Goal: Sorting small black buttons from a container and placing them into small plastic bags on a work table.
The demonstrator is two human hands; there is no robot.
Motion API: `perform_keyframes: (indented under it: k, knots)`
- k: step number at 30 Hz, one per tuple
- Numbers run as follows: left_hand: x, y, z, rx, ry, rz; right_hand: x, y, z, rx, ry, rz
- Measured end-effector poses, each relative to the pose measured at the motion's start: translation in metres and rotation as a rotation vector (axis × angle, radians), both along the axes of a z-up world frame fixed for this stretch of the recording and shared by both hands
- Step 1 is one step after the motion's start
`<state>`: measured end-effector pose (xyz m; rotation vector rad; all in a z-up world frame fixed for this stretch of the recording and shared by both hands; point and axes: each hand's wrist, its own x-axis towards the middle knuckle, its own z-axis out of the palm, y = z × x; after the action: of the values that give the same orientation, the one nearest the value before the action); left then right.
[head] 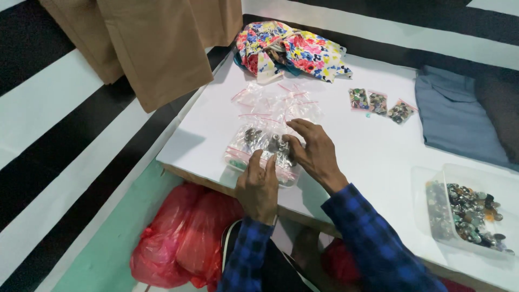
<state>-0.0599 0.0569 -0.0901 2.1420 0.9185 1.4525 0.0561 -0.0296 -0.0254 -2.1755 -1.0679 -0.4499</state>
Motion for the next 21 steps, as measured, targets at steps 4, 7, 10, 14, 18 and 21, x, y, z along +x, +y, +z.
perform_keyframes:
  k: [4,7,10,14,18,21]
  knots:
    - [-0.002,0.005,0.006,0.427,-0.128,0.130,-0.010,-0.003,-0.017,0.078,-0.180,0.167]
    - [-0.003,0.002,0.006,0.504,-0.080,0.104,-0.009,-0.003,-0.030,-0.023,-0.285,0.211]
    - [0.002,0.002,-0.007,0.453,-0.062,0.025,-0.008,-0.002,-0.038,-0.097,-0.269,0.206]
    - [0.001,0.002,-0.011,0.422,-0.057,-0.005,-0.007,-0.003,-0.049,-0.162,-0.218,0.154]
    - [0.004,0.001,-0.010,0.447,-0.078,-0.009,-0.003,-0.004,-0.052,-0.157,-0.236,0.144]
    - [0.007,0.002,-0.013,0.468,-0.084,0.010,-0.002,-0.004,-0.054,-0.138,-0.244,0.131]
